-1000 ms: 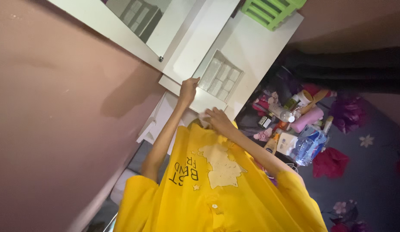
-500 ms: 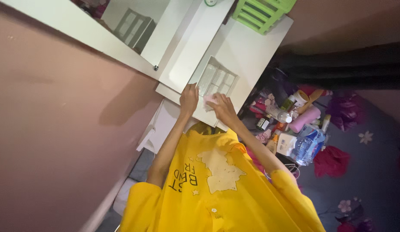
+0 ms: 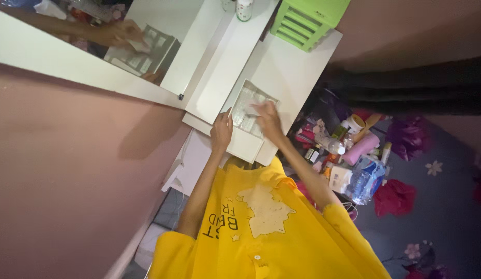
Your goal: The person wipes a white shelf and mirror with a pink cloth, then wipes several small containers and bottles one by one before placing them on the bed. The person also wipes a small white box on the shelf.
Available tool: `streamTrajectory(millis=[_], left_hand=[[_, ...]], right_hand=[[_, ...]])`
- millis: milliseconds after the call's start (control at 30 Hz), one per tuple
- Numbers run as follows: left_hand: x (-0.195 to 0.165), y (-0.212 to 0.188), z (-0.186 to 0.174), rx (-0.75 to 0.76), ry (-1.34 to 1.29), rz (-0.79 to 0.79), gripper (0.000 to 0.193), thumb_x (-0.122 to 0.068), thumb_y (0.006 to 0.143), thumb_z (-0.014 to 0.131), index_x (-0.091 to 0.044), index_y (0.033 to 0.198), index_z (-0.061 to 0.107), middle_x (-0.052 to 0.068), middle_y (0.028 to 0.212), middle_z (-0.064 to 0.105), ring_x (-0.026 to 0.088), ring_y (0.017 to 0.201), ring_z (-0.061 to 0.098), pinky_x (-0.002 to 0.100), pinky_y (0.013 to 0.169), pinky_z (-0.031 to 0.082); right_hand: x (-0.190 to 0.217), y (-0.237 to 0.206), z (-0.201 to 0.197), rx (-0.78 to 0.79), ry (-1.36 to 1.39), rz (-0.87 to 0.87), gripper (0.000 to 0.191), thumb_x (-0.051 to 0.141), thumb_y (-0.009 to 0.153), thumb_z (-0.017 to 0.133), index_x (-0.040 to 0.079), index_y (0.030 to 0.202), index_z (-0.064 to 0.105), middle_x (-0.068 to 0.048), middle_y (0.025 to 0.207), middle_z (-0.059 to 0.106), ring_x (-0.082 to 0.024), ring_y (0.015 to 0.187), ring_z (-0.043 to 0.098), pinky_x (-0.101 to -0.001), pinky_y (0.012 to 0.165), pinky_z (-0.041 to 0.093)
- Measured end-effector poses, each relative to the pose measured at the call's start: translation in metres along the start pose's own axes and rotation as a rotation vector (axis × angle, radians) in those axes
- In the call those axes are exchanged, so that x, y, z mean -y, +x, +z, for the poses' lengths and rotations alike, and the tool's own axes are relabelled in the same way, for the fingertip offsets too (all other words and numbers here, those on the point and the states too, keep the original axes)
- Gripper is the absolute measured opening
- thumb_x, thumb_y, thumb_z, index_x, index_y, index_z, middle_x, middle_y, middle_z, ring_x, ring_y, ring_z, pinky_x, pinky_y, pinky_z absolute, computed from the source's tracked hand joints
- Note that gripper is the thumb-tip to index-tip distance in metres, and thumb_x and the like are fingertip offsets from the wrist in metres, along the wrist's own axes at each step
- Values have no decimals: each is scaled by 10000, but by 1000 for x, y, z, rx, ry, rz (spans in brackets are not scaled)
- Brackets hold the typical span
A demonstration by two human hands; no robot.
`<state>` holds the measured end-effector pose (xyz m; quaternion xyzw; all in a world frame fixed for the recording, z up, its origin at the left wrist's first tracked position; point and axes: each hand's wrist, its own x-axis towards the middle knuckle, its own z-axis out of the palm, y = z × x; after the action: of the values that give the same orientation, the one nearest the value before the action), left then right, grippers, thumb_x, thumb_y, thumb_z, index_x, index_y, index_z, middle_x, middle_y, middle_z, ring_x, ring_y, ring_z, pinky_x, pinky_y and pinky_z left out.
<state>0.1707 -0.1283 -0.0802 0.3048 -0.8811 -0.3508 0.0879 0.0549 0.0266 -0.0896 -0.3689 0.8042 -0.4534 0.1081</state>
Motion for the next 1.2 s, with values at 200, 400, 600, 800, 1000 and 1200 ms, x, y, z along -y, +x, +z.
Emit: streamTrajectory(millis=[200,400,600,800,1000,1200], left_hand=[[-3,7,2,-14,54,-1,321,-220,1035,543,-116,1315,663,165,1176,696,367,1024,675,466,841,552],[-6,9,-1,1,-2,-25,331,-196,1031,542,-119,1330,664,148,1151,697,350,1001,679,458,840,548],[-2,8,0,13,25,8,327,-187,1041,540,-108,1338,654,154,1174,692,350,1040,673,453,861,549],[-1,7,0,63,-19,-42,370,-186,1051,500,-117,1394,620,171,1208,669,365,1063,661,457,852,550],[-2,7,-3,110,-46,-83,362,-191,1072,485,-122,1406,605,161,1223,662,349,1068,663,455,872,545],[-7,6,-7,32,-50,0,358,-186,1051,511,-111,1380,631,159,1205,671,357,1073,658,454,892,536]], right_hand=[[17,64,22,-12,-377,-429,589,-70,779,596,139,1320,696,-133,1252,638,-340,1141,602,-463,964,503],[6,104,-9,-249,-351,-158,553,-70,791,609,120,1304,689,-174,1182,616,-342,1058,590,-478,860,487],[-34,92,-19,59,-245,-39,485,-60,831,607,112,1270,716,-184,1065,582,-383,1010,569,-460,841,497],[-72,65,-57,240,-518,211,424,-44,812,585,149,1136,780,-189,1061,582,-399,1000,570,-487,821,501],[-38,70,-42,11,-49,432,387,-15,899,495,70,1223,688,-138,1051,581,-309,864,637,-456,723,556],[4,81,16,110,-635,-234,229,55,827,649,19,1040,722,-153,1171,630,-315,1087,604,-471,852,489]])
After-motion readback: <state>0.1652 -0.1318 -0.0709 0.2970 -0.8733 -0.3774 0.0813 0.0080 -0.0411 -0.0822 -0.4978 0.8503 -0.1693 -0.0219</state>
